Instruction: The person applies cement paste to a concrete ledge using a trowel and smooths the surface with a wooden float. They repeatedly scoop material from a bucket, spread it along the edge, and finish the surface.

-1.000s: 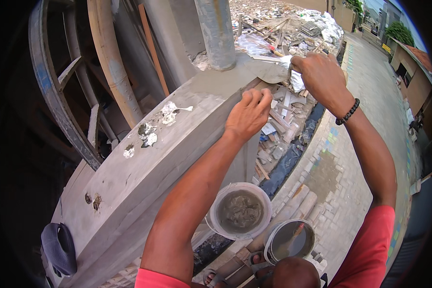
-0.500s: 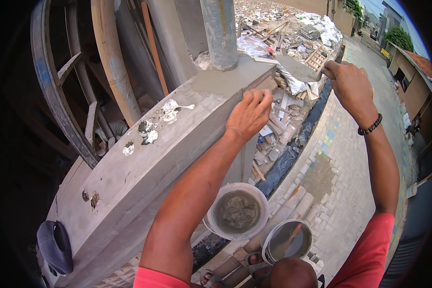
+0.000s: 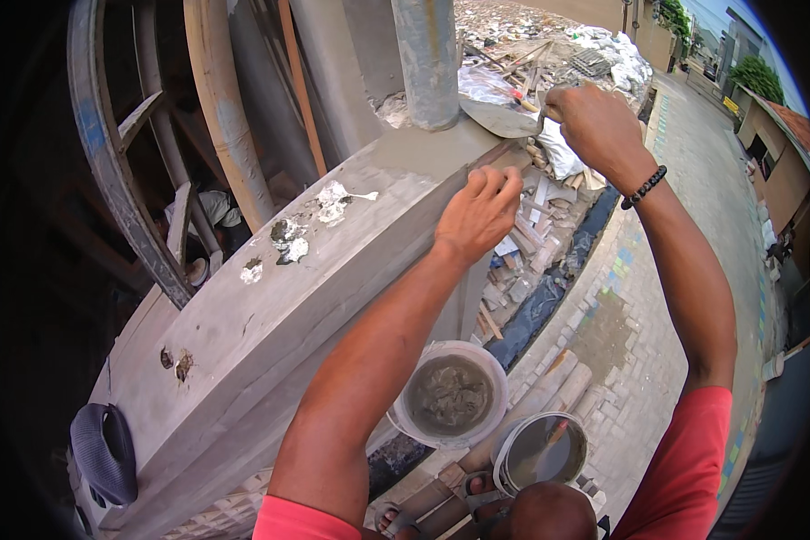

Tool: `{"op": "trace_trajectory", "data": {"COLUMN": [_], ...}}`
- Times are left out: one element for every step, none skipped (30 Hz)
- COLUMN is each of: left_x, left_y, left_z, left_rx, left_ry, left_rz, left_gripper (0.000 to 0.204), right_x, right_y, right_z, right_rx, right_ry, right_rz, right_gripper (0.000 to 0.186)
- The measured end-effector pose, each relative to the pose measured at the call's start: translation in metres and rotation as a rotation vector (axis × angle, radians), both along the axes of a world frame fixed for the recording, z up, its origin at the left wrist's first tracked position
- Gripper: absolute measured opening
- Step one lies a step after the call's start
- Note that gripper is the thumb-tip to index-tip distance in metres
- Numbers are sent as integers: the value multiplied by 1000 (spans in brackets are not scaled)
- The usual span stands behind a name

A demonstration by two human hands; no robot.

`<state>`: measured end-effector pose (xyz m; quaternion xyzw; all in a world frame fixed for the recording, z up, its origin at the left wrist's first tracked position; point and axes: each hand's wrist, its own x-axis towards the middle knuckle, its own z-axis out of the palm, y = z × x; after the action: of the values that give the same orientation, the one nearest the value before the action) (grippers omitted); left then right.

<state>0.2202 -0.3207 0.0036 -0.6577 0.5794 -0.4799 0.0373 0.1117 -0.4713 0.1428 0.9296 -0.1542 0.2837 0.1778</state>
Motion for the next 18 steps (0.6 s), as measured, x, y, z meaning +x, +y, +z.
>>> {"op": "trace_trajectory", "data": {"left_x": [0, 0, 0, 1, 1, 1, 1, 1, 1, 1, 1, 1, 1, 1, 1, 1, 1, 1], "left_y": [0, -1, 0, -1, -1, -1, -1, -1, 0, 1, 1, 2, 2, 2, 1, 1, 0, 0], "left_z": [0, 0, 0, -1, -2, -2, -2, -3, -2, 0, 0, 1, 1, 1, 1, 1, 1, 0], "left_rx": [-4, -9, 0, 8, 16, 15, 13, 11, 3, -5, -14, -12, -10, -8, -7, -6, -5, 19], "left_ry": [-2, -4, -10, -15, -20, -20, -21, -20, -16, -11, -6, -9, -13, -16, -21, -26, -30, -20], "left_rz": [-1, -2, 7, 15, 22, 23, 22, 21, 10, -2, -14, -12, -10, -9, -5, -2, 0, 13], "left_gripper": [33, 32, 31, 31, 30, 30, 30, 30, 30, 30, 31, 30, 30, 30, 30, 30, 30, 30], "right_x": [1, 1, 2, 3, 3, 3, 2, -1, -3, -4, -6, -9, -12, -16, -21, -27, -33, -39], "right_y": [1, 4, 7, 9, 11, 13, 15, 17, 19, 19, 19, 20, 21, 22, 24, 27, 30, 33], "right_z": [0, 1, 2, 2, 2, 2, 2, 3, 2, 2, 1, 1, 0, 0, 0, 0, 0, -1], "right_rx": [-13, -26, -37, -31, -25, -20, -16, -13, -10, -9, -9, -9, -3, 3, 7, 5, 3, 2], "right_ry": [-3, -6, -10, 6, 22, 39, 46, 54, 62, 68, 75, 81, 85, 88, 92, 99, 106, 113], "right_rz": [10, 19, 32, 14, -4, -20, -19, -18, -17, -9, -1, 7, 10, 14, 15, 5, -5, -13], "right_gripper": [15, 15, 15, 16, 16, 16, 15, 15, 15, 15, 15, 15, 15, 16, 18, 18, 19, 20]}}
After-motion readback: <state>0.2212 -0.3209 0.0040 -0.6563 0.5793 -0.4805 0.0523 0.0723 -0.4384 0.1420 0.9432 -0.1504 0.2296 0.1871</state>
